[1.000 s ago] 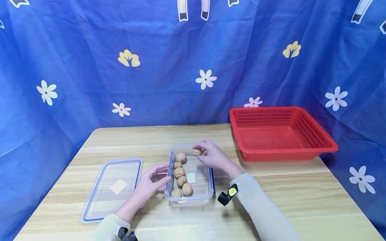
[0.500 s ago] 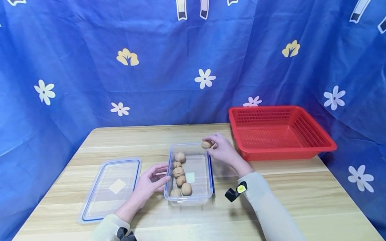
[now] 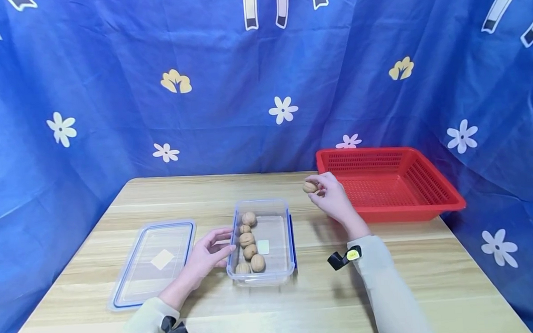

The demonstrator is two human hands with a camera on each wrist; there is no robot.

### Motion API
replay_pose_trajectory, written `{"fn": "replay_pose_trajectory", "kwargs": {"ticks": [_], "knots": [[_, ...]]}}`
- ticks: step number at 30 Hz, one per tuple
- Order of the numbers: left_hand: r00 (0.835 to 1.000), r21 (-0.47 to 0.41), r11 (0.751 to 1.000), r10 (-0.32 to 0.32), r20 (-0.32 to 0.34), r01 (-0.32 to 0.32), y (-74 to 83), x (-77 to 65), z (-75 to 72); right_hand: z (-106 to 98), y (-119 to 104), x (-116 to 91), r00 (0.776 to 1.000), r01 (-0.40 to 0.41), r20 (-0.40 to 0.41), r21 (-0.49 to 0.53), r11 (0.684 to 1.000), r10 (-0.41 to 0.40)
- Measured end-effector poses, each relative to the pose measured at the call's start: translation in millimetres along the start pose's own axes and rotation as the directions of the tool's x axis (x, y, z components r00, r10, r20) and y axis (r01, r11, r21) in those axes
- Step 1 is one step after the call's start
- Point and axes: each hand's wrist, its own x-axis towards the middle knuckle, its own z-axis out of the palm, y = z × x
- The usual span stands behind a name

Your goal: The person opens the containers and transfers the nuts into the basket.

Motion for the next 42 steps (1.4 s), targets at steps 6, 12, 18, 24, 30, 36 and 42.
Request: {"fn": "replay_pose_trajectory", "kwargs": {"ticks": [6, 12, 18, 24, 30, 36, 42], "knots": [[1.0, -0.033, 0.999, -0.01, 0.009, 0.01, 1.6, -1.0, -0.4, -19.0, 11.8, 0.4, 0.997, -0.043, -0.059, -0.025, 0.999, 0.041], [1.0, -0.039, 0.999, -0.021, 0.003, 0.021, -0.7, -1.8, 0.0, -34.6, 28.9, -2.0, 0.985, -0.15, -0.098, -0.103, 0.983, 0.14], [1.0, -0.038, 0.999, -0.029, -0.002, 0.029, -1.1, -3.1, -0.4, -41.6, 40.4, -5.1, 0.965, -0.254, -0.111, -0.157, 0.955, 0.238], [0.999, -0.048, 0.998, -0.032, 0.012, 0.032, 3.7, -4.8, 0.8, -44.8, 46.8, -8.2, 0.953, -0.296, -0.125, -0.208, 0.932, 0.274], [0.999, -0.044, 0.998, -0.043, 0.025, 0.044, 14.0, -8.8, 2.9, -47.8, 51.4, -10.0, 0.938, -0.345, -0.094, -0.241, 0.907, 0.332], [1.0, -0.053, 0.998, -0.03, 0.01, 0.03, 0.6, -3.5, 1.5, -50.2, 51.0, -10.0, 0.917, -0.397, -0.069, -0.256, 0.881, 0.393], [0.999, -0.05, 0.998, -0.039, 0.018, 0.04, 7.6, -5.0, 2.5, -52.0, 45.8, -8.6, 0.92, -0.391, -0.077, -0.247, 0.887, 0.384]]}}
